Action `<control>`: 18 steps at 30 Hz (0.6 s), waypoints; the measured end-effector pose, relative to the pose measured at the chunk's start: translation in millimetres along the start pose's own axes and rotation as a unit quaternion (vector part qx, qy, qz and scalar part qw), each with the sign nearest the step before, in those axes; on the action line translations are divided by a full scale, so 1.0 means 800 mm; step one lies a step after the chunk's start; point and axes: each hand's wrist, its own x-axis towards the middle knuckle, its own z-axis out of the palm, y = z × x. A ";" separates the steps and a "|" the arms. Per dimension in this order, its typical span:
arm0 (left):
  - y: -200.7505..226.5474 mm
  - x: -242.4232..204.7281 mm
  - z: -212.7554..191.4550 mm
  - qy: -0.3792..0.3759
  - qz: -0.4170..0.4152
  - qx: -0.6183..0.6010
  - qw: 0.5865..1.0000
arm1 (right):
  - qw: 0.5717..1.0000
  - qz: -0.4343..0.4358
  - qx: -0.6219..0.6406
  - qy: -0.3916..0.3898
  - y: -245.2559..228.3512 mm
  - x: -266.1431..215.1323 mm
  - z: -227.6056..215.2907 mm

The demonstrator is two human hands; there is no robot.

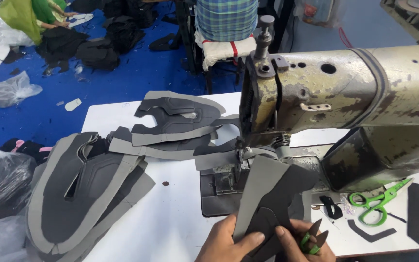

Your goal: Stitching together cut pieces of synthetic material to form shoe uppers using an industrial sewing machine.

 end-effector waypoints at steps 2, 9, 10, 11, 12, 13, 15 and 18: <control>0.010 0.000 0.004 0.018 0.020 -0.027 0.999 | 1.000 0.015 -0.001 0.009 0.028 -0.003 0.001; 0.022 0.008 0.009 0.074 0.028 0.045 0.996 | 0.995 0.006 -0.077 -0.057 0.093 0.010 -0.012; 0.025 0.009 0.009 0.077 0.036 0.058 0.995 | 0.994 -0.015 -0.102 -0.033 0.098 0.006 -0.010; 0.026 0.011 0.007 0.078 0.036 0.056 0.995 | 0.994 -0.015 -0.103 -0.034 0.102 0.002 -0.005; 0.028 0.013 0.005 0.076 0.042 0.072 0.994 | 0.995 -0.012 -0.103 0.012 0.106 0.000 0.000; 0.030 0.015 0.002 0.074 0.049 0.087 0.992 | 0.993 -0.008 -0.103 0.057 0.110 -0.002 0.006; 0.030 0.019 -0.004 0.071 0.054 0.101 0.991 | 0.992 -0.012 -0.107 0.066 0.124 -0.002 0.009; 0.034 0.024 -0.013 0.064 0.069 0.117 0.989 | 0.992 0.004 -0.115 0.051 0.131 0.005 0.009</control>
